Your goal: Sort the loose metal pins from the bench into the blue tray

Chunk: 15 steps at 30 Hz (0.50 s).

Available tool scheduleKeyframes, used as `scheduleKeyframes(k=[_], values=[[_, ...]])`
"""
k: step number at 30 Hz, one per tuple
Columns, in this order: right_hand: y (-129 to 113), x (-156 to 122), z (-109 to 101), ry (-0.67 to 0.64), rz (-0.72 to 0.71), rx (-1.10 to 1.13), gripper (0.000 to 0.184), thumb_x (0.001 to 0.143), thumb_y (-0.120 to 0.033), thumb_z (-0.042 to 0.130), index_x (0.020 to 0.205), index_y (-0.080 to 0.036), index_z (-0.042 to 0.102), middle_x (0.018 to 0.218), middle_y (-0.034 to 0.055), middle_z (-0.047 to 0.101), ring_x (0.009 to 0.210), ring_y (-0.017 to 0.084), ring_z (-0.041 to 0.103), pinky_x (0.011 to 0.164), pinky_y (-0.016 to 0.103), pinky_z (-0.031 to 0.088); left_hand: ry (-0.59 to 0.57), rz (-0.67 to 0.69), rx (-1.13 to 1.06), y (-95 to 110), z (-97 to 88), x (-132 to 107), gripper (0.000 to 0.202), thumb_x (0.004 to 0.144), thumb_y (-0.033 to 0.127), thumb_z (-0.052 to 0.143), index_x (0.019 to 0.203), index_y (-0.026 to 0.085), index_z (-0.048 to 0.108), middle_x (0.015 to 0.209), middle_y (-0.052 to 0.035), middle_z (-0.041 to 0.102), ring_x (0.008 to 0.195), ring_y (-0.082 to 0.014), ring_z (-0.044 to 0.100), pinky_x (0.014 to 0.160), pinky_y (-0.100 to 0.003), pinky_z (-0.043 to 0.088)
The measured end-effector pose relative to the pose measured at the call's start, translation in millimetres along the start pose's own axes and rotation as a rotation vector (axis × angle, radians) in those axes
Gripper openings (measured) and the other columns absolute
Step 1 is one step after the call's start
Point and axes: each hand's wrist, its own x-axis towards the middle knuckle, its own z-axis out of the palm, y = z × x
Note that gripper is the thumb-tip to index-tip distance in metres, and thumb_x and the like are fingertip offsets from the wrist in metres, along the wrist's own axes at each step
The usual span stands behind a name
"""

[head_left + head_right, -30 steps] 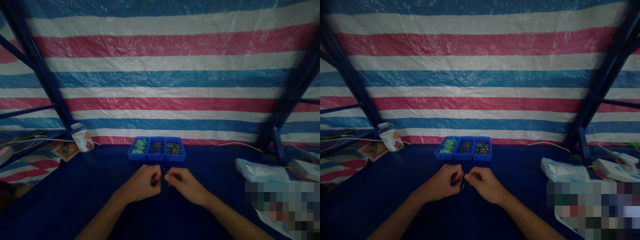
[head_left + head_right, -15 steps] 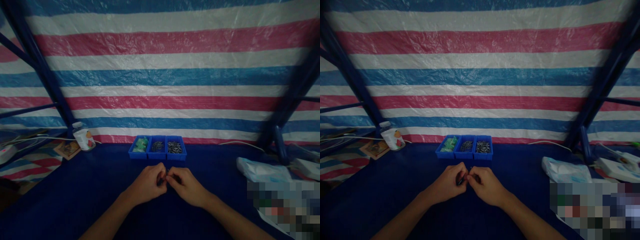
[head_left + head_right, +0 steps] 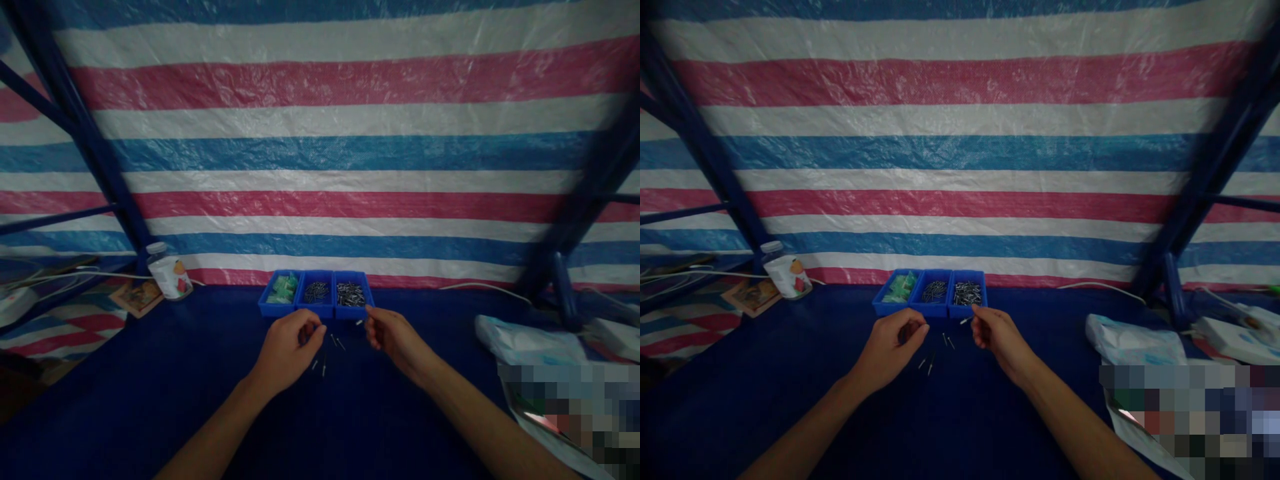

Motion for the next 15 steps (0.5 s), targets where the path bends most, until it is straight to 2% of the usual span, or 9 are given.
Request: scheduleKeyframes(k=[4,9,12,15], values=[[5,4,-3,0.059,0.017,-0.068,0.030,0.081,-0.045,0.063,0.097,-0.020,0.062,0.086,0.0030,0.067,0.056,0.010,0.054,0.055,0.027,0.036,-0.111,-0.033,0.100,1,2.3,0,0.016,0.091,0.033,0.054,0.088,0.021,0.064,0.070,0.0022,0.062,0.065,-0.0135,0.057,0.064,-0.028,0.040],[12,3,1,-0.058,-0.002,-0.336,0.029,0.083,-0.047,0.058,0.088,-0.019,0.062,0.078,0.0011,0.066,0.051,0.009,0.050,0.051,0.026,0.031,-0.264,-0.084,0.311,0,2.8,-2,0.018,0.086,0.038,0.059,0.095,0.023,0.064,0.088,-0.0008,0.068,0.079,-0.0192,0.063,0.067,-0.031,0.039],[16,-2,8,-0.050,-0.180,-0.687,0.022,0.086,-0.042,0.056,0.083,-0.021,0.064,0.078,0.0024,0.067,0.062,0.014,0.056,0.060,0.029,0.040,-0.331,-0.093,0.381,-3,4.7,-4,0.019,0.083,0.041,0.061,0.092,0.023,0.063,0.091,-0.0018,0.069,0.083,-0.0214,0.064,0.069,-0.031,0.040],[20,-9,15,0.018,-0.407,-1.090,0.019,0.088,-0.037,0.057,0.092,-0.023,0.069,0.096,0.0060,0.071,0.085,0.021,0.064,0.077,0.035,0.045,-0.375,-0.093,0.397,-6,6.8,-5,0.016,0.082,0.037,0.062,0.089,0.024,0.063,0.091,-0.0022,0.069,0.085,-0.0225,0.065,0.069,-0.031,0.041]])
